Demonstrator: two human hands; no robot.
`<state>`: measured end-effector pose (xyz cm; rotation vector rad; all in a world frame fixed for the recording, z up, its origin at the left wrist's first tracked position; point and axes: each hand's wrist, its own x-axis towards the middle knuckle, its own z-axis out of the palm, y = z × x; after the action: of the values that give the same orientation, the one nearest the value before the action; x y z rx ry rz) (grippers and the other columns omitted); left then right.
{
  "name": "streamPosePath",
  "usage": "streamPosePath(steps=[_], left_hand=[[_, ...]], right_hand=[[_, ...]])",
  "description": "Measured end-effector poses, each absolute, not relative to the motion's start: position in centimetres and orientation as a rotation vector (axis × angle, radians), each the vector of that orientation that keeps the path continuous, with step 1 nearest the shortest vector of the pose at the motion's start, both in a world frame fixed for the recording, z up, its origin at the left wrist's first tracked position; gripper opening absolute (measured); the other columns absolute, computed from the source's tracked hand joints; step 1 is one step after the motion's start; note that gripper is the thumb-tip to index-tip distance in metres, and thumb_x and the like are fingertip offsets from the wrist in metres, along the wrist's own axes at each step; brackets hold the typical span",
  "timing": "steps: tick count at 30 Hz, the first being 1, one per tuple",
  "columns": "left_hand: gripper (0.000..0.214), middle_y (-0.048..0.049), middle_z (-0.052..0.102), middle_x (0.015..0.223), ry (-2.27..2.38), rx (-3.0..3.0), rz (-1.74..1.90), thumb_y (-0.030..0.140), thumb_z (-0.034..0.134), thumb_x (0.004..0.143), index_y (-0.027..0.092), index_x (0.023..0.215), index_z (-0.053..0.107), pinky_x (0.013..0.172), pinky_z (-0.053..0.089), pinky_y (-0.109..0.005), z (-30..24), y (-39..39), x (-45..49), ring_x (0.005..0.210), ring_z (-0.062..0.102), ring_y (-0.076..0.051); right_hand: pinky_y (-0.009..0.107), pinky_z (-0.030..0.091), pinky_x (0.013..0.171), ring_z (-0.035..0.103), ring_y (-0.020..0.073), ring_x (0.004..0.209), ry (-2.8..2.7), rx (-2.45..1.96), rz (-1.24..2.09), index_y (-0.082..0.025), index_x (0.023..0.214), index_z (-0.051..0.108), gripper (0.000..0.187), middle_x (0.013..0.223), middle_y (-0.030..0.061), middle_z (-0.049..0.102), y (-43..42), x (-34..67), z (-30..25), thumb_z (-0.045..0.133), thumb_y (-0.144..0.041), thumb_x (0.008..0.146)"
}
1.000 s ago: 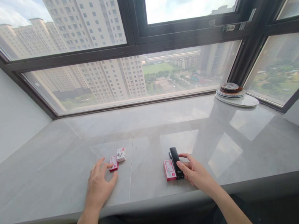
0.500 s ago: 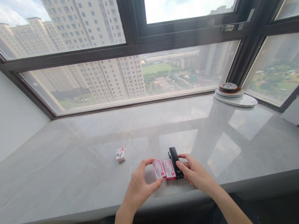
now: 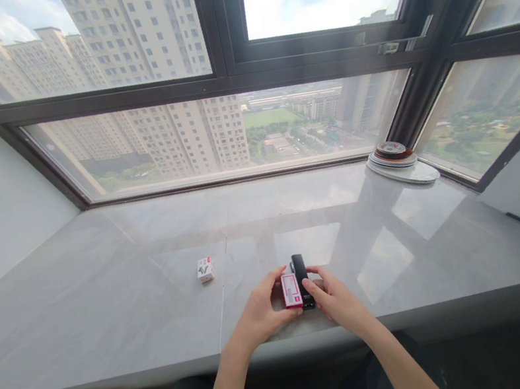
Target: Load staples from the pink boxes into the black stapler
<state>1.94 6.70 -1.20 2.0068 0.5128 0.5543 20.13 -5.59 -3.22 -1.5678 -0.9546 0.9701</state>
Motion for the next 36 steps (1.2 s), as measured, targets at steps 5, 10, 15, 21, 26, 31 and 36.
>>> streamPosePath(steps=[5,10,15,21,26,31,36], left_hand=[[0.087,-0.0043,0.06,0.143,0.526,2.061,0.583,0.026,0.087,0.071,0.032,0.148,0.048,0.112,0.046,-0.041,-1.4,6.5,1.9,0.128,0.059,-0.027],[0.088,-0.0042,0.061,0.14,0.558,2.045,0.581,0.027,0.089,0.069,0.033,0.147,0.049,0.112,0.046,-0.041,-1.7,6.7,1.9,0.126,0.06,-0.027],[0.091,-0.0057,0.058,0.144,0.562,2.048,0.583,0.033,0.09,0.069,0.033,0.149,0.047,0.112,0.045,-0.041,-1.9,6.5,1.9,0.129,0.058,-0.028],[0.058,-0.0047,0.056,0.145,0.693,2.154,0.82,0.05,0.065,0.093,0.034,0.146,0.05,0.115,0.041,-0.041,-0.3,7.2,0.7,0.135,0.05,-0.025],[0.045,-0.0115,0.056,0.139,1.379,2.099,1.103,0.047,0.054,0.096,0.025,0.134,0.058,0.116,0.03,-0.056,-1.0,13.7,-4.0,0.135,0.044,-0.035],[0.061,-0.0095,0.063,0.131,1.547,2.244,0.775,0.062,0.062,0.085,0.027,0.135,0.059,0.105,0.042,-0.045,-2.2,18.6,-8.1,0.12,0.055,-0.033],[0.053,-0.0037,0.072,0.098,1.378,2.196,0.513,0.069,0.043,0.095,0.028,0.121,0.064,0.074,0.044,-0.032,-1.5,16.2,-4.4,0.087,0.067,-0.023]], right_hand=[[0.019,0.031,0.038,0.039,0.0093,0.044,-0.961,-1.543,0.969,-0.024,0.134,0.048,0.057,0.063,-0.0066,0.051,-5.6,20.1,-3.3,0.052,-0.067,0.097],[0.02,0.03,0.037,0.039,0.0093,0.042,-0.961,-1.549,0.969,-0.023,0.134,0.048,0.058,0.063,-0.0065,0.051,-5.5,20.2,-3.7,0.051,-0.067,0.097],[0.019,0.03,0.038,0.039,0.0093,0.044,-0.976,-1.535,0.966,-0.024,0.133,0.05,0.054,0.063,-0.0069,0.05,-5.6,20.2,-3.5,0.051,-0.066,0.098],[0.02,0.03,0.038,0.039,0.0098,0.044,-0.967,-1.56,0.966,-0.026,0.133,0.05,0.053,0.063,-0.0074,0.05,-5.8,20.2,-3.3,0.051,-0.066,0.098],[0.02,0.03,0.038,0.037,0.0096,0.044,-0.965,-1.571,0.967,-0.026,0.133,0.05,0.053,0.063,-0.0075,0.049,-5.7,20.3,-3.6,0.05,-0.066,0.098],[0.02,0.028,0.038,0.037,0.0095,0.045,-0.966,-1.562,0.971,-0.024,0.133,0.05,0.056,0.063,-0.0072,0.048,-5.7,20.2,-3.6,0.05,-0.067,0.097],[0.02,0.029,0.04,0.038,0.0098,0.046,-0.982,-1.573,0.938,-0.023,0.133,0.051,0.057,0.064,-0.0062,0.05,-5.9,20.1,-3.3,0.05,-0.066,0.098]])
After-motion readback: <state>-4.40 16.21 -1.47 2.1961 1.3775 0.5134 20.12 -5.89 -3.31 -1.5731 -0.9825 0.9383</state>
